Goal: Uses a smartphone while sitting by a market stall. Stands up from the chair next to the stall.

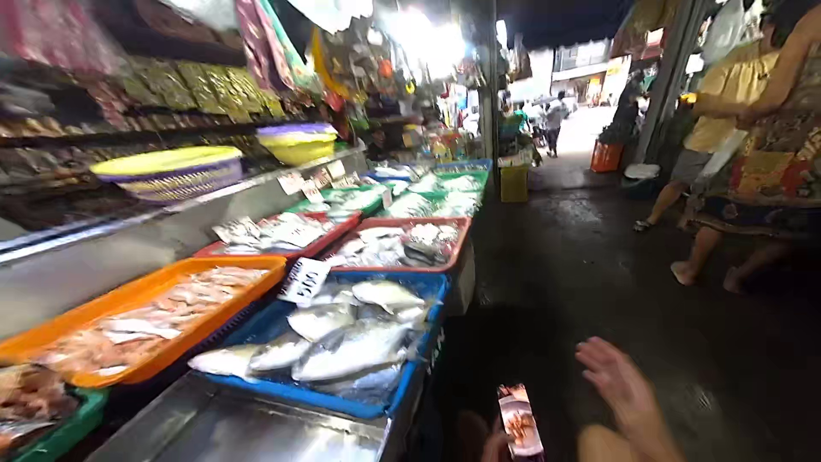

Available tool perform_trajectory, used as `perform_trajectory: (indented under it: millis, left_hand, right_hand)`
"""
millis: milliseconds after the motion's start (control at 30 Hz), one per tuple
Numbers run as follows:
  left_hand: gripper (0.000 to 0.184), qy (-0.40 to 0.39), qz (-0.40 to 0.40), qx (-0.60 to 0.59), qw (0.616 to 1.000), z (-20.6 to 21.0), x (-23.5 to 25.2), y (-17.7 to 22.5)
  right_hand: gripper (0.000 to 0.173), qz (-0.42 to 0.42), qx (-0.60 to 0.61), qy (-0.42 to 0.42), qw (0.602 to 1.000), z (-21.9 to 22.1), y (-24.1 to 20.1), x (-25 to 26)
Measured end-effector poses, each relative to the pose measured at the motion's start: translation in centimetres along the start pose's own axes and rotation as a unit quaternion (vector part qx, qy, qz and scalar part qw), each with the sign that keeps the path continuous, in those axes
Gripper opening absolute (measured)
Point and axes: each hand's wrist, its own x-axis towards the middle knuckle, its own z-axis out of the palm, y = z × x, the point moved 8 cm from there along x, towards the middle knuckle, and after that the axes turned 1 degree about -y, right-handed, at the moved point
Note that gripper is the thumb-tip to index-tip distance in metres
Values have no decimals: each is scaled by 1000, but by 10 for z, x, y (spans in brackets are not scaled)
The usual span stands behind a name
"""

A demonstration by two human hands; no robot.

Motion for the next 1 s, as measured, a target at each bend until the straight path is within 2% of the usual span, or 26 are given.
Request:
perform_trajectory:
  millis: [33, 100, 167, 233, 300, 400, 533, 1000]
  left_hand:
    - [58, -7, -5, 15, 1000, 0, -2, -2]
    - [66, -28, -10, 50, 998, -1, 8, -6]
    - [69, -41, -26, 71, 996, 1, 15, -10]
    - [70, -37, -40, 81, 995, 4, 17, -11]
    - [71, -40, -45, 84, 995, 9, 19, -9]
    - [70, -56, -50, 83, 994, 16, 23, -6]
    - [71, -70, -51, 78, 993, 18, 26, -6]
    - [68, -99, -68, 61, 991, 23, 29, -10]
  right_hand:
    - [63, 119, 8, 21, 993, 4, 64, -24]
    - [52, 287, 62, 52, 955, 18, 151, -70]
    - [53, 386, 135, 48, 911, 38, 191, -103]
    - [63, 431, 191, 14, 882, 55, 201, -115]
    - [65, 428, 230, -17, 874, 61, 198, -110]
    - [52, 417, 244, -17, 876, 58, 201, -101]
    - [49, 407, 248, -25, 879, 55, 203, -100]
    - [58, 389, 252, -41, 885, 47, 200, -102]
